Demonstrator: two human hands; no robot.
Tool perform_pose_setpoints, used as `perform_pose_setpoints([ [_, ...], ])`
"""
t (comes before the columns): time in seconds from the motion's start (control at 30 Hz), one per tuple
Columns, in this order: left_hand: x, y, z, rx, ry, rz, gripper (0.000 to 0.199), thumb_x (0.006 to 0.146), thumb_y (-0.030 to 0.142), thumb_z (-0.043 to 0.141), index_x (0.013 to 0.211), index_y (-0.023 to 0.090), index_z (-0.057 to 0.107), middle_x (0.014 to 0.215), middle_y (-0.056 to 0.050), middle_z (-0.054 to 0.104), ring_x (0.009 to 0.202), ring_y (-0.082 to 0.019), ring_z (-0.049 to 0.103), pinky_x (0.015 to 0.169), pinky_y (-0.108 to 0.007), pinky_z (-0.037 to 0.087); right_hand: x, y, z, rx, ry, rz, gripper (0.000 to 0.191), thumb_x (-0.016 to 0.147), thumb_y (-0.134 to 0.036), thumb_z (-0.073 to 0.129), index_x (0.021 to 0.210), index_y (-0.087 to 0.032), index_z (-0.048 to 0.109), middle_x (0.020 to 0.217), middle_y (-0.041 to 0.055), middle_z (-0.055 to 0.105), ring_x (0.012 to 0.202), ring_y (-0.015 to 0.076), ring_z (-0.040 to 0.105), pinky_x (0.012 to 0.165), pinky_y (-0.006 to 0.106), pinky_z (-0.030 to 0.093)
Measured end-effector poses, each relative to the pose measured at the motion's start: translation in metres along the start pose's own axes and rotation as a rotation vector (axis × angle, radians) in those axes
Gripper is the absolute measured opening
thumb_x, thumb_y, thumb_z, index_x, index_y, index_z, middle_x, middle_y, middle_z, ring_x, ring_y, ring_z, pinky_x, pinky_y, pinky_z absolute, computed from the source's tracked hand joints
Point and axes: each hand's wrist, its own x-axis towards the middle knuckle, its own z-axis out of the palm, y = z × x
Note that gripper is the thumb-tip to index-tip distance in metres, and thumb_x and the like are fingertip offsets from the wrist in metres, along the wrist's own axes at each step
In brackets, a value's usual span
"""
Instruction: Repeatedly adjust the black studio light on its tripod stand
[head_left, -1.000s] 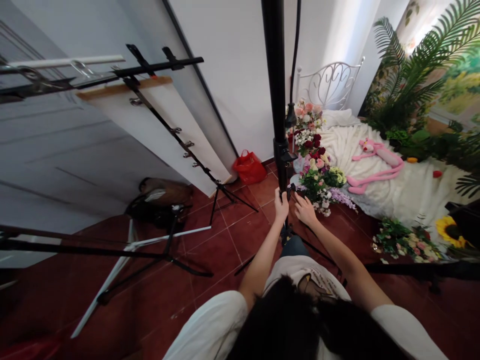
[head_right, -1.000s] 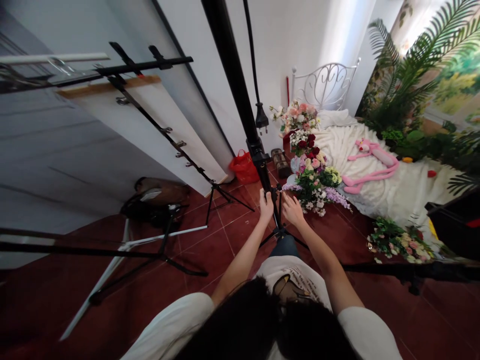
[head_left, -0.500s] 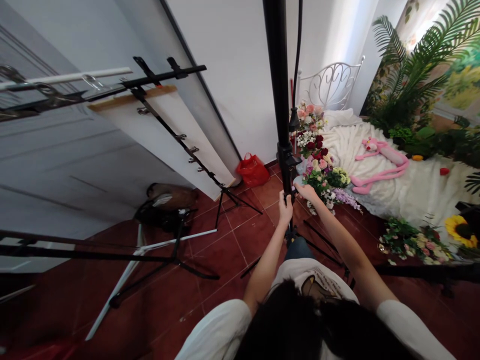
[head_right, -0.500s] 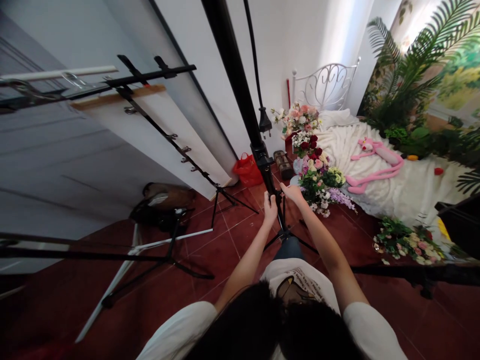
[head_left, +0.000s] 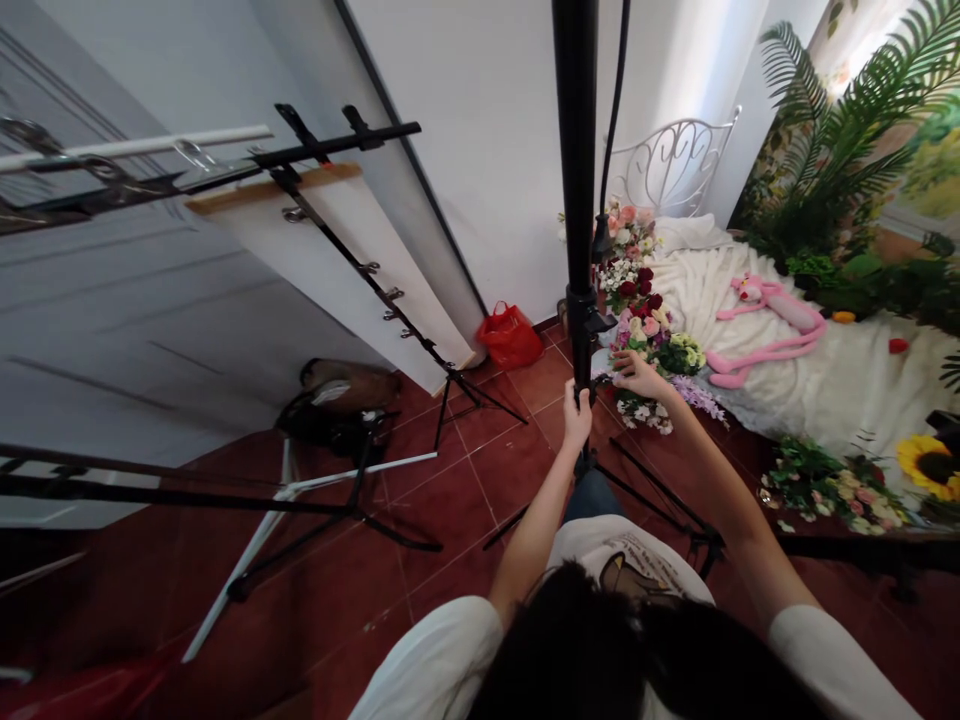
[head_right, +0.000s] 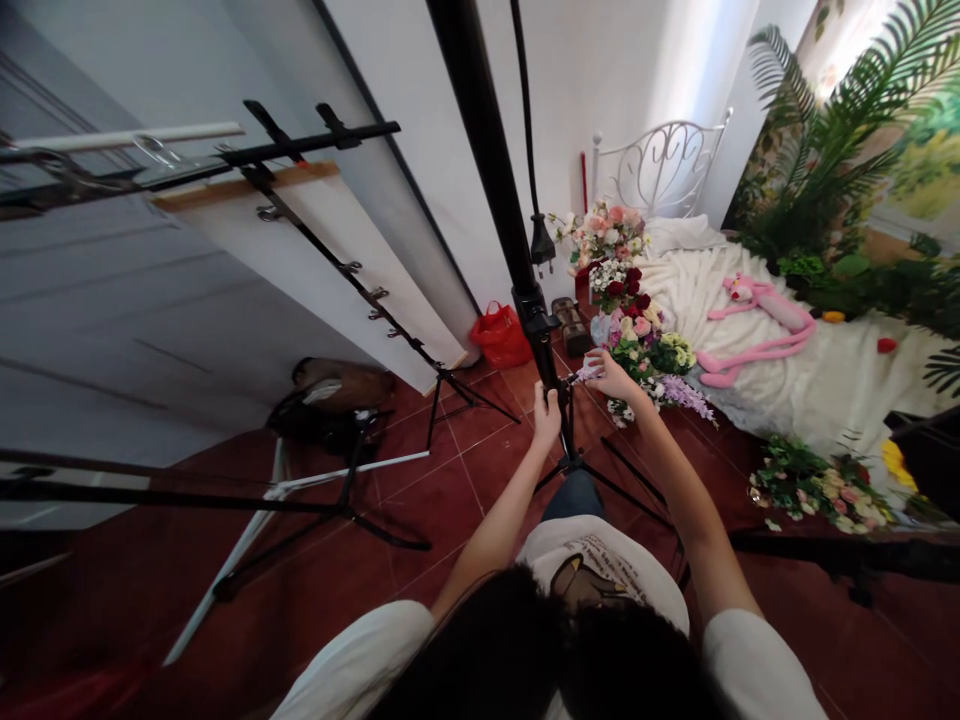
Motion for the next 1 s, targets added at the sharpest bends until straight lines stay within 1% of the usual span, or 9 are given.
perform_pose_setpoints([
  [0.1, 0.0, -0.003, 0.0, -0.004, -0.009, -0.007, 0.052, 0.089, 0.066, 0.037, 0.109, 0.021, 0.054, 0.102, -0.008, 0.063, 0.098, -0.02, 0.06, 0.094, -0.036, 0.047, -0.002, -0.034, -0.007, 0.072, 0.031, -0.168, 0.068, 0.076, -0.039, 0.073, 0.136, -0.025, 0.042, 0.131, 0.0127, 0.056, 0.12, 0.0226, 0.057, 0.096, 0.039, 0.051],
  [0.2, -0.001, -0.004, 0.001, 0.002, -0.003, -0.017, 0.054, 0.088, 0.067, 0.037, 0.11, 0.021, 0.053, 0.102, -0.008, 0.063, 0.097, -0.02, 0.06, 0.093, -0.036, 0.047, 0.002, -0.09, -0.004, 0.142, 0.098, -0.392, 0.077, 0.075, -0.051, 0.074, 0.139, -0.027, 0.038, 0.134, 0.0109, 0.054, 0.126, 0.0237, 0.053, 0.1, 0.04, 0.049],
  [0.33, -0.001, -0.004, 0.002, 0.008, 0.013, -0.023, 0.057, 0.087, 0.069, 0.036, 0.11, 0.02, 0.053, 0.102, -0.009, 0.062, 0.097, -0.021, 0.06, 0.094, -0.036, 0.047, 0.018, -0.155, 0.01, 0.29, 0.167, -0.594, 0.07, 0.074, -0.057, 0.072, 0.129, -0.023, 0.045, 0.115, 0.007, 0.062, 0.108, 0.0211, 0.064, 0.092, 0.039, 0.054],
  [0.43, -0.001, -0.003, 0.004, 0.001, 0.019, -0.03, 0.058, 0.088, 0.07, 0.035, 0.112, 0.02, 0.053, 0.106, -0.01, 0.063, 0.101, -0.021, 0.06, 0.097, -0.037, 0.046, 0.033, -0.174, 0.022, 0.329, 0.198, -0.607, 0.057, 0.078, -0.059, 0.066, 0.117, -0.021, 0.052, 0.096, 0.0033, 0.064, 0.087, 0.0179, 0.068, 0.079, 0.035, 0.058],
  [0.57, -0.004, -0.002, 0.004, -0.021, 0.009, -0.049, 0.058, 0.089, 0.067, 0.033, 0.12, 0.021, 0.051, 0.116, -0.011, 0.061, 0.112, -0.021, 0.058, 0.103, -0.038, 0.043, 0.039, -0.17, 0.036, 0.295, 0.344, -0.523, 0.048, 0.083, -0.062, 0.058, 0.106, -0.02, 0.054, 0.087, 0.0027, 0.062, 0.083, 0.0185, 0.066, 0.078, 0.035, 0.057],
  [0.7, -0.006, -0.002, 0.001, -0.027, -0.033, -0.028, 0.063, 0.089, 0.067, 0.037, 0.13, 0.02, 0.045, 0.133, -0.014, 0.054, 0.126, -0.022, 0.052, 0.109, -0.039, 0.038, 0.028, -0.151, 0.049, 0.18, 0.46, -0.388, 0.046, 0.083, -0.063, 0.057, 0.097, -0.02, 0.055, 0.084, 0.0034, 0.062, 0.084, 0.0192, 0.063, 0.081, 0.035, 0.053],
  [0.83, -0.005, -0.004, 0.001, -0.009, -0.034, -0.027, 0.07, 0.087, 0.07, 0.037, 0.133, 0.018, 0.042, 0.138, -0.016, 0.051, 0.129, -0.023, 0.05, 0.111, -0.037, 0.037, 0.014, -0.121, 0.061, 0.187, 0.351, -0.32, 0.043, 0.076, -0.061, 0.065, 0.085, -0.019, 0.055, 0.073, 0.0012, 0.059, 0.071, 0.0165, 0.059, 0.073, 0.031, 0.051],
  [0.9, -0.004, -0.007, 0.002, -0.019, -0.04, -0.032, 0.069, 0.087, 0.069, 0.037, 0.134, 0.018, 0.041, 0.137, -0.017, 0.052, 0.128, -0.023, 0.052, 0.109, -0.038, 0.039, 0.009, -0.108, 0.066, 0.214, 0.266, -0.295, 0.042, 0.075, -0.059, 0.068, 0.086, -0.019, 0.056, 0.073, 0.001, 0.06, 0.072, 0.0161, 0.058, 0.073, 0.03, 0.05],
  [1.0, -0.005, -0.011, 0.004, -0.027, -0.037, -0.029, 0.064, 0.09, 0.064, 0.038, 0.134, 0.018, 0.041, 0.133, -0.016, 0.055, 0.123, -0.023, 0.055, 0.106, -0.038, 0.041, 0.005, -0.098, 0.069, 0.235, 0.225, -0.276, 0.04, 0.078, -0.056, 0.068, 0.091, -0.02, 0.057, 0.077, 0.0013, 0.061, 0.081, 0.0157, 0.057, 0.078, 0.028, 0.05],
])
